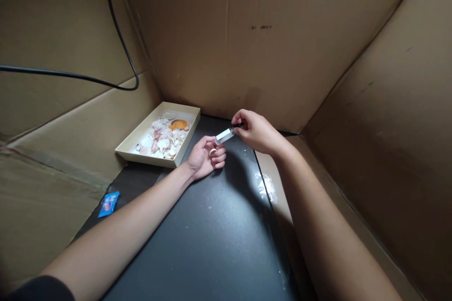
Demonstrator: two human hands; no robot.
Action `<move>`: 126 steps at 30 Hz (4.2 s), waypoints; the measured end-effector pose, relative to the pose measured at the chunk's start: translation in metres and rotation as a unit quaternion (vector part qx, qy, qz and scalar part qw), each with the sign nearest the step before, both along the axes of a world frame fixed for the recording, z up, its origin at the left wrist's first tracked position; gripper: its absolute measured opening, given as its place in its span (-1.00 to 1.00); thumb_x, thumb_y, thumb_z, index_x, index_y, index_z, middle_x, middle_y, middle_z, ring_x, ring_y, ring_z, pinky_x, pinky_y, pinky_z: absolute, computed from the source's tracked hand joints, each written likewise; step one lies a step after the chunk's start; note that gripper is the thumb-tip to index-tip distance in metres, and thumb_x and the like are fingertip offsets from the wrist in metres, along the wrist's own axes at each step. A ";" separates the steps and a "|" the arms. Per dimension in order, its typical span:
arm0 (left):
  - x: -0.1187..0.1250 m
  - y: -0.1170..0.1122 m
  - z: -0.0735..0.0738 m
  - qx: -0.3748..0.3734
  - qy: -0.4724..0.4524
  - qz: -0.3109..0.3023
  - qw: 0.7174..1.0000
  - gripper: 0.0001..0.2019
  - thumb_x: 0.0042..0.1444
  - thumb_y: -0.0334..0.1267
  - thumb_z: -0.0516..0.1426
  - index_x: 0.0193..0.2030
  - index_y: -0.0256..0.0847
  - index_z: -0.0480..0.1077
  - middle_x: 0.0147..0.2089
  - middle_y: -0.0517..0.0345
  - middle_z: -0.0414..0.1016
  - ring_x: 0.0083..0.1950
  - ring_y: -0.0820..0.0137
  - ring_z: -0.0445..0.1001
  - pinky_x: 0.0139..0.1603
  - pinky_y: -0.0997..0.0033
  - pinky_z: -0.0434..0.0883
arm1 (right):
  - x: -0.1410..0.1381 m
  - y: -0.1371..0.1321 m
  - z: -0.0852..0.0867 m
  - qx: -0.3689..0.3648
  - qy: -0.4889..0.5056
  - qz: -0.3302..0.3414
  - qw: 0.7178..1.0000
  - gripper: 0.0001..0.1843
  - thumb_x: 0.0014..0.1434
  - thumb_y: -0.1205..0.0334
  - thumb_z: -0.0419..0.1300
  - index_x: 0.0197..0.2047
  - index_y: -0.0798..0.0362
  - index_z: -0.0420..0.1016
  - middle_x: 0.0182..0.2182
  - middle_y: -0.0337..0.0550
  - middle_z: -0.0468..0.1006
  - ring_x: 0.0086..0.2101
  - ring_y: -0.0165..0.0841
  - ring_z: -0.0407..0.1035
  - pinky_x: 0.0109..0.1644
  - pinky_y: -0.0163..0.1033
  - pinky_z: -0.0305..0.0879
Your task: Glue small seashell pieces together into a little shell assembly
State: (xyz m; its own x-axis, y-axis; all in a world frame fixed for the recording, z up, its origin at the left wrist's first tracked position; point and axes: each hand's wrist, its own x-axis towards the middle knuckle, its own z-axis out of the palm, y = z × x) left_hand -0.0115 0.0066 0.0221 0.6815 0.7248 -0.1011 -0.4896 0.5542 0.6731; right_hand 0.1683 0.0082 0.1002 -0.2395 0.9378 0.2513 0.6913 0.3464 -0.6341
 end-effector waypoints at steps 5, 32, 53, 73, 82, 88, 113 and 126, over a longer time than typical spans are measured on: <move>0.000 0.001 0.000 0.003 0.000 -0.008 1.000 -0.71 0.16 -0.11 -0.06 -0.52 -0.20 0.11 -0.61 0.36 -0.14 -0.63 0.55 -0.07 -0.61 0.53 0.14 | -0.003 0.002 -0.004 0.030 0.029 0.010 0.999 -0.82 0.05 0.30 0.15 -0.21 0.05 0.39 -0.30 -0.13 0.52 -0.32 -0.34 0.38 -0.23 -0.25 0.29; 0.000 0.002 -0.003 -0.008 -0.015 -0.002 1.000 -0.76 0.15 -0.18 -0.07 -0.50 -0.21 0.15 -0.58 0.33 -0.09 -0.61 0.54 -0.04 -0.58 0.52 0.13 | -0.007 -0.004 0.000 0.024 0.018 -0.064 0.997 -0.79 0.08 0.09 0.24 -0.37 0.04 0.36 -0.46 -0.25 0.45 -0.45 -0.43 0.27 -0.40 -0.31 0.13; -0.002 0.003 -0.005 -0.010 -0.035 -0.011 0.999 -0.69 0.21 -0.15 -0.11 -0.52 -0.23 0.16 -0.58 0.30 -0.08 -0.61 0.52 0.00 -0.58 0.49 0.17 | -0.019 -0.005 -0.003 0.104 0.036 -0.069 0.992 -0.75 0.10 0.12 0.24 -0.44 0.03 0.25 -0.56 -0.29 0.35 -0.52 -0.45 0.18 -0.42 -0.31 0.09; -0.002 0.002 -0.004 -0.012 -0.044 -0.005 0.999 -0.68 0.22 -0.15 -0.12 -0.50 -0.24 0.19 -0.59 0.30 -0.08 -0.61 0.51 0.00 -0.58 0.50 0.16 | -0.017 0.001 -0.011 0.055 0.095 -0.055 0.992 -0.81 0.13 0.11 0.19 -0.29 0.05 0.40 -0.41 -0.18 0.53 -0.40 -0.37 0.38 -0.30 -0.25 0.28; -0.001 0.002 -0.003 -0.029 -0.045 0.000 0.999 -0.69 0.22 -0.14 -0.10 -0.50 -0.23 0.17 -0.59 0.30 -0.07 -0.62 0.51 0.01 -0.59 0.49 0.16 | -0.017 0.000 -0.008 0.070 0.078 -0.041 0.994 -0.84 0.12 0.19 0.19 -0.25 0.07 0.50 -0.34 -0.12 0.59 -0.35 -0.34 0.42 -0.25 -0.23 0.30; -0.002 0.002 -0.003 -0.027 -0.045 -0.004 0.999 -0.70 0.22 -0.15 -0.10 -0.50 -0.23 0.18 -0.59 0.30 -0.07 -0.62 0.51 0.02 -0.58 0.49 0.16 | -0.014 0.001 -0.007 0.064 0.074 -0.025 0.995 -0.86 0.06 0.25 0.21 -0.26 0.07 0.48 -0.38 -0.16 0.55 -0.38 -0.35 0.38 -0.29 -0.25 0.29; -0.001 0.002 -0.004 -0.015 -0.049 -0.005 0.999 -0.68 0.23 -0.19 -0.11 -0.50 -0.25 0.21 -0.58 0.29 -0.06 -0.62 0.52 0.03 -0.58 0.49 0.16 | -0.028 0.004 -0.026 0.147 0.088 -0.058 0.984 -0.80 0.07 0.34 0.12 -0.22 0.06 0.49 -0.31 -0.13 0.56 -0.34 -0.34 0.42 -0.22 -0.23 0.32; -0.002 0.002 -0.003 -0.020 -0.041 -0.010 0.999 -0.70 0.23 -0.18 -0.10 -0.48 -0.24 0.21 -0.58 0.30 -0.06 -0.62 0.52 0.04 -0.58 0.49 0.18 | -0.024 0.005 -0.023 0.177 0.085 -0.073 0.978 -0.83 0.04 0.37 0.09 -0.24 0.04 0.37 -0.30 -0.14 0.49 -0.35 -0.36 0.37 -0.25 -0.25 0.29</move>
